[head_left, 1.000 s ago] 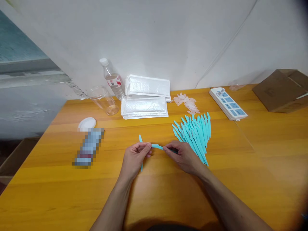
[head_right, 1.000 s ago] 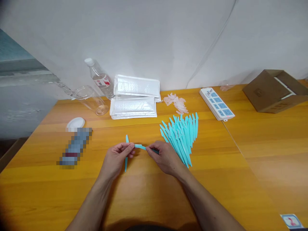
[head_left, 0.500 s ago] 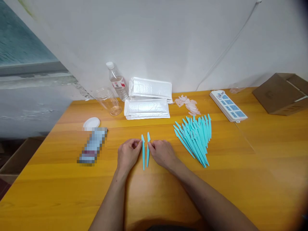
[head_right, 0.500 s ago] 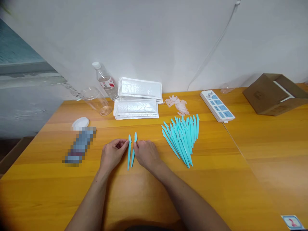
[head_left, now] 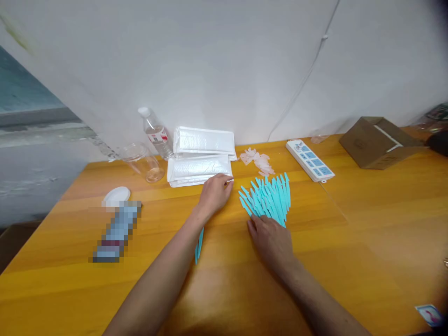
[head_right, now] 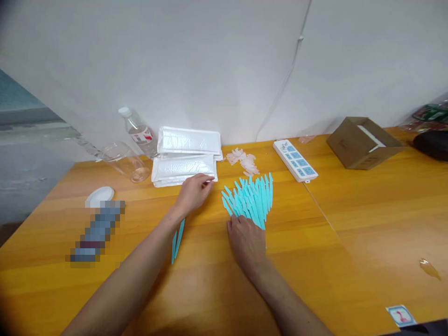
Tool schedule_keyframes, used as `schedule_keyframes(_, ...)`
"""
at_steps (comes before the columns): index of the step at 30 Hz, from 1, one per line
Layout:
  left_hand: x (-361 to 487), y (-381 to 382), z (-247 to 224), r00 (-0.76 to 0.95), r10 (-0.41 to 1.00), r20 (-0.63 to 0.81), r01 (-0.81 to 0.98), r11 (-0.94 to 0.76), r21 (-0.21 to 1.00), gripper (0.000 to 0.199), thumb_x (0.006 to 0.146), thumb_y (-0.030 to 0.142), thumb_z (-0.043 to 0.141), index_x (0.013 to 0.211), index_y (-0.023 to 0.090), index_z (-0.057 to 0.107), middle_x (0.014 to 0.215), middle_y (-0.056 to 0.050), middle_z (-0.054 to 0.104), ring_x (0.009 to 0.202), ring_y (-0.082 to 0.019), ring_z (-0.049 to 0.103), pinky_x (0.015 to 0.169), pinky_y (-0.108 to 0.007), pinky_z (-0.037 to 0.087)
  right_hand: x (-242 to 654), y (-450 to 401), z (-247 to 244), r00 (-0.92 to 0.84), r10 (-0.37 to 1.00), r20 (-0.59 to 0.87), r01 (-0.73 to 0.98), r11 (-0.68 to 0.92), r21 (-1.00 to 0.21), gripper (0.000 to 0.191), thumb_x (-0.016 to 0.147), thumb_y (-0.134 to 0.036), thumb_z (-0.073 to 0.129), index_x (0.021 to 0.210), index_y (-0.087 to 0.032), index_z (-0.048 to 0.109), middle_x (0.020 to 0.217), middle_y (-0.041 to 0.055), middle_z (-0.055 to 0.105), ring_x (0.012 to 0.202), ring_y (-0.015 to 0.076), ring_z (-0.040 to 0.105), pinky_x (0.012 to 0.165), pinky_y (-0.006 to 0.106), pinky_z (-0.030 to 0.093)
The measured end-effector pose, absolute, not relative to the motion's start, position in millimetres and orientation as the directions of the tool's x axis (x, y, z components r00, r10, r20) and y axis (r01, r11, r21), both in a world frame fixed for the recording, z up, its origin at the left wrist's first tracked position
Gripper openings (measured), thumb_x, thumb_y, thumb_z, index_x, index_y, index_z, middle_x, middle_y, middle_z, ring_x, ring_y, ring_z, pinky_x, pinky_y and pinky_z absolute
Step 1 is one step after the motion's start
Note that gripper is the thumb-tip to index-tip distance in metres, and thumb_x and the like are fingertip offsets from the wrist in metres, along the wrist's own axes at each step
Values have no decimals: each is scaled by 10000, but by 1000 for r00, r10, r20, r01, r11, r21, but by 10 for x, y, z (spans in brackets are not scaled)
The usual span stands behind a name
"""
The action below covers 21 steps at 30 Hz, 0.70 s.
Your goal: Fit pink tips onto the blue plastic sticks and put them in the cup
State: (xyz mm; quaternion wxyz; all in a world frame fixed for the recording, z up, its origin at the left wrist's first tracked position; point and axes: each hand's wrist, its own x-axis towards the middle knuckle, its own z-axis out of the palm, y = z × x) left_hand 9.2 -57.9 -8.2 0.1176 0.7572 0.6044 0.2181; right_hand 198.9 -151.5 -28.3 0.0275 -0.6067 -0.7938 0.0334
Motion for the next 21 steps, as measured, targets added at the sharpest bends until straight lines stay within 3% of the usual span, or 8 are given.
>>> schedule_keyframes(5, 545, 383, -110, 306, 945, 117, 891, -327, 314, 304, 933, 116, 434, 1056, 145, 710, 1179, -138, 676, 1099, -241, 625, 961, -327, 448, 1905, -1567, -280, -273, 961, -47, 956, 265, -128, 269, 995, -231, 461, 876, -181, 696, 881, 95, 727, 803, 245, 707, 589, 295, 393)
schedule_keyframes(11, 800, 798, -230, 300, 953, 25, 929, -299, 217, 268, 922, 248, 517, 1026, 101, 715, 1172, -202, 656, 1102, -296, 617, 955, -384, 456, 1975, -1602, -248, -263, 955, -135, 957, 240, -161, 275, 979, -117, 416, 920, -173, 678, 902, 89, 712, 771, 224, 698, 559, 286, 390)
schedule_keyframes(17, 801, 769, -235, 297, 955, -25, 936, -285, 208, 273, 912, 224, 515, 1036, 94, 721, 1084, -214, 691, 1069, -307, 636, 931, -402, 459, 2143, -1642, -108, -301, 954, -21, 872, 266, -411, 235, 988, -185, 432, 883, -186, 643, 907, 72, 676, 830, 207, 647, 713, 295, 429)
schedule_keyframes(21, 794, 726, -184, 310, 951, -18, 919, -294, 264, 211, 856, 242, 599, 984, 140, 733, 1110, -171, 694, 1072, -303, 634, 935, -401, 459, 2208, -1649, -31, -315, 948, -38, 802, 244, -546, 234, 980, -179, 412, 853, -189, 609, 862, 60, 673, 763, 183, 622, 673, 277, 394)
